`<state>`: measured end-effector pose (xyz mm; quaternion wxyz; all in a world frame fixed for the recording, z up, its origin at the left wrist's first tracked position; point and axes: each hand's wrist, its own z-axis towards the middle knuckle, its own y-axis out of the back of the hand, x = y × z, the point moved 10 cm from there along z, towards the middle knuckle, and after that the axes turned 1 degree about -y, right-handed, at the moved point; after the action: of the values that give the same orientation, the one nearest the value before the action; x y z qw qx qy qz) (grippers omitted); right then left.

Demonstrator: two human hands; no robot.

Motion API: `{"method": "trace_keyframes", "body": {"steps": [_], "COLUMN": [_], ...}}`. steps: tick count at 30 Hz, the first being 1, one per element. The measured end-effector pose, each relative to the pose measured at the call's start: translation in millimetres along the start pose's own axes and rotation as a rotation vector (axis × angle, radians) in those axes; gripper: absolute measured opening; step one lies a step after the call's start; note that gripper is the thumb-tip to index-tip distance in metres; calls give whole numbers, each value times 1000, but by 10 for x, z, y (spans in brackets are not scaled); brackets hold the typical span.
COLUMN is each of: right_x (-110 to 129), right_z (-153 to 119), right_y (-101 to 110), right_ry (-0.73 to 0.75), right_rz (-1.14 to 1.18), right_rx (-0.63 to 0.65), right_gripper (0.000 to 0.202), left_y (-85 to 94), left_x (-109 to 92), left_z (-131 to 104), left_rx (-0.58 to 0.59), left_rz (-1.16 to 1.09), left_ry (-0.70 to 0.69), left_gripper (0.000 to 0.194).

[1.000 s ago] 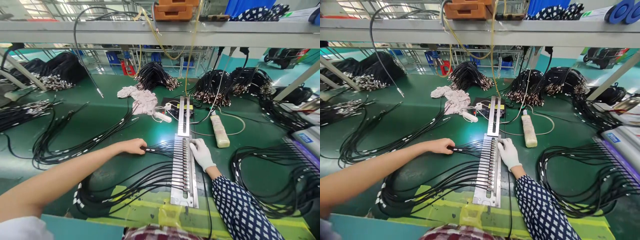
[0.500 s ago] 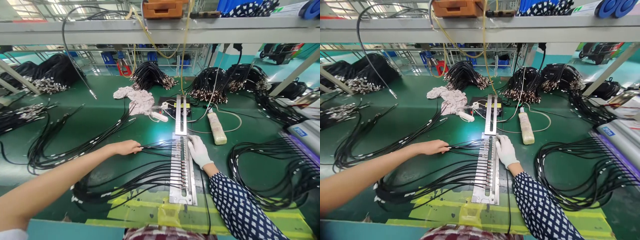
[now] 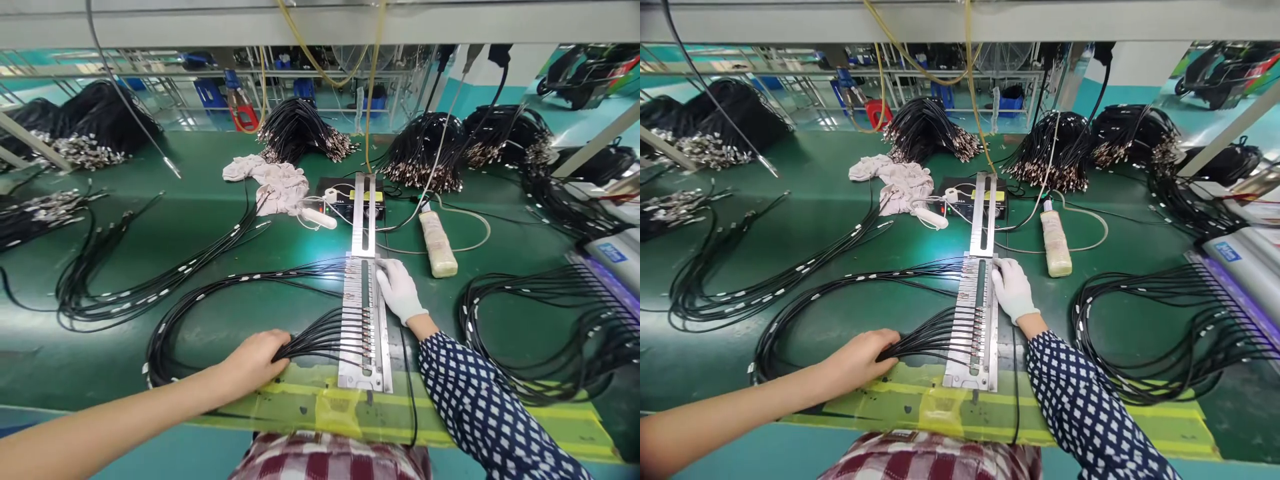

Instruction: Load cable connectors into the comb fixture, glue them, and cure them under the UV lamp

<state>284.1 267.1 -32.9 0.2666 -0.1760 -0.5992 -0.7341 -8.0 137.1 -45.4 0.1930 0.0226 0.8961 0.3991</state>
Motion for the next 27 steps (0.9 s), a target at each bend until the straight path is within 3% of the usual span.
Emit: {"method": "trace_keyframes", "body": {"steps": [2,4,7,9,11,14,16,19,22,24,27], "right_x": [-5,-7,-1,1,2,0,-1,-2,-18,-32,-41], "right_z": [0,-2,-4,-3,0,2,0,-2,0,4,6], "right_y": [0,2,10,14,15,16,19,17,6,-4,-8], "right_ry": [2,6,12,12,12,10,8,10,7,6,6], "right_rz": [6,12,20,25,30,39,42,45,46,46,51], "right_rx": [1,0,-3,-3,0,3,1,1,-1,-4,-7], "right_gripper": [42,42,42,42,41,40,40,40,40,40,40], "left_y": [89,145,-4,-35,141,532,597,604,728,851,1073], "left_x": [10,22,-81,-176,-190,-234,-185,158,319,356,303], "left_z": [50,69,-40,-142,-101,49,121,250,331,394,527], "left_rx": [17,78,407,573,491,249,222,160,63,-41,-309], "left_rz": [35,-109,-552,-665,-599,-536,-451,-232,-294,-213,226], "left_ry": [-7,-27,-39,-16,-1,-112,-187,-141,-210,-235,-225], "left_gripper": [13,18,39,62,77,79,71,61,61,61,51]}}
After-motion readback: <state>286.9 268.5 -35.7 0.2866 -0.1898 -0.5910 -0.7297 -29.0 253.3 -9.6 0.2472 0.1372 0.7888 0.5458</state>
